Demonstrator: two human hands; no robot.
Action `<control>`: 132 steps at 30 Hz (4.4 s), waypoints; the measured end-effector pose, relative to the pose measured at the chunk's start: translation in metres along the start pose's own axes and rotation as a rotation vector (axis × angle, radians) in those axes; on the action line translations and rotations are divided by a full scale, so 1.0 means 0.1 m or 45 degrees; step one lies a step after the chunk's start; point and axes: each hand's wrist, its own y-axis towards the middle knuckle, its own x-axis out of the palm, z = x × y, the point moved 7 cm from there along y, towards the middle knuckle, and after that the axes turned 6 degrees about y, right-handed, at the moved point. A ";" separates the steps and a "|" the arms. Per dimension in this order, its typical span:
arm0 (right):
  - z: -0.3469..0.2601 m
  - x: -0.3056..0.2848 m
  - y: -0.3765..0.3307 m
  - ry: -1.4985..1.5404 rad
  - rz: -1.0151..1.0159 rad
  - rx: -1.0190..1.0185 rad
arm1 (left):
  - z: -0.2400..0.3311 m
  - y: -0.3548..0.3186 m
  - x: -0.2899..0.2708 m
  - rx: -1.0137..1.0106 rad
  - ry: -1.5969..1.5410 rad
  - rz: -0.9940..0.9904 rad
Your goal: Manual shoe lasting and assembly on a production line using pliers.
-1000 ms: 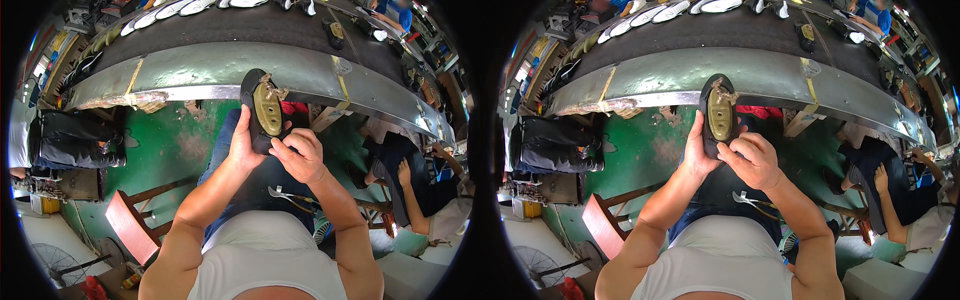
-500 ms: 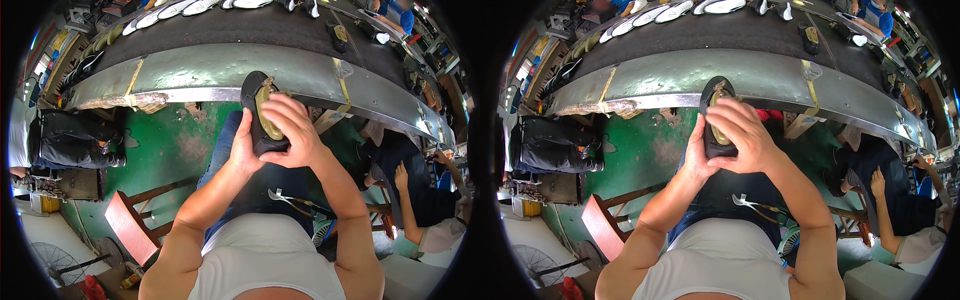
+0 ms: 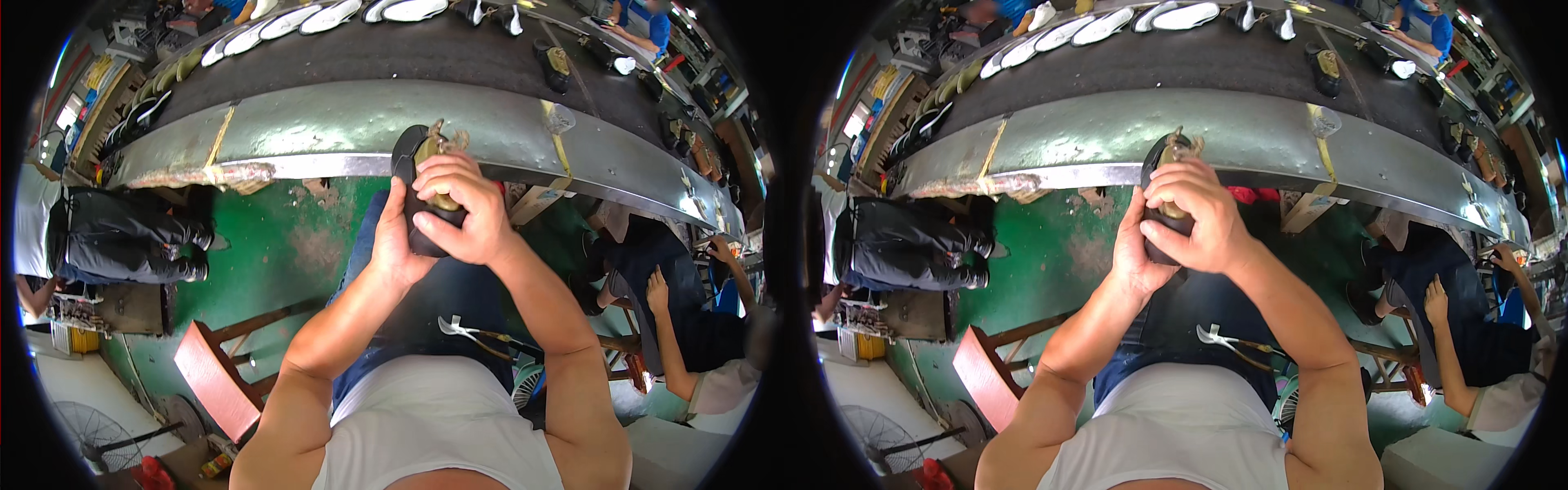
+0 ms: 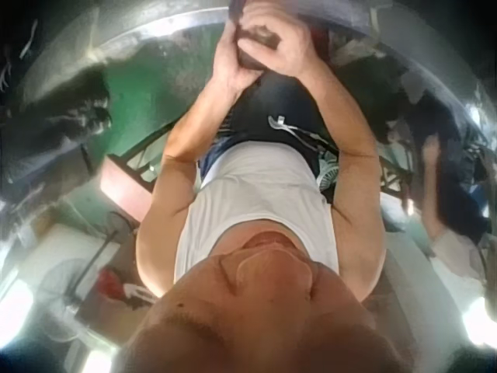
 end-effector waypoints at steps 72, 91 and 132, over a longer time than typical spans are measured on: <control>0.83 -0.10 -5.36 0.677 0.574 2.273 | 0.45 -1.50 -3.74 -0.664 1.237 0.798; -0.30 -1.20 -5.05 -0.686 -0.350 2.036 | 0.74 -3.02 -4.06 -0.539 2.035 1.294; -1.27 -0.27 -3.23 0.133 -0.321 1.497 | -0.26 -2.45 -0.77 0.614 2.251 -0.144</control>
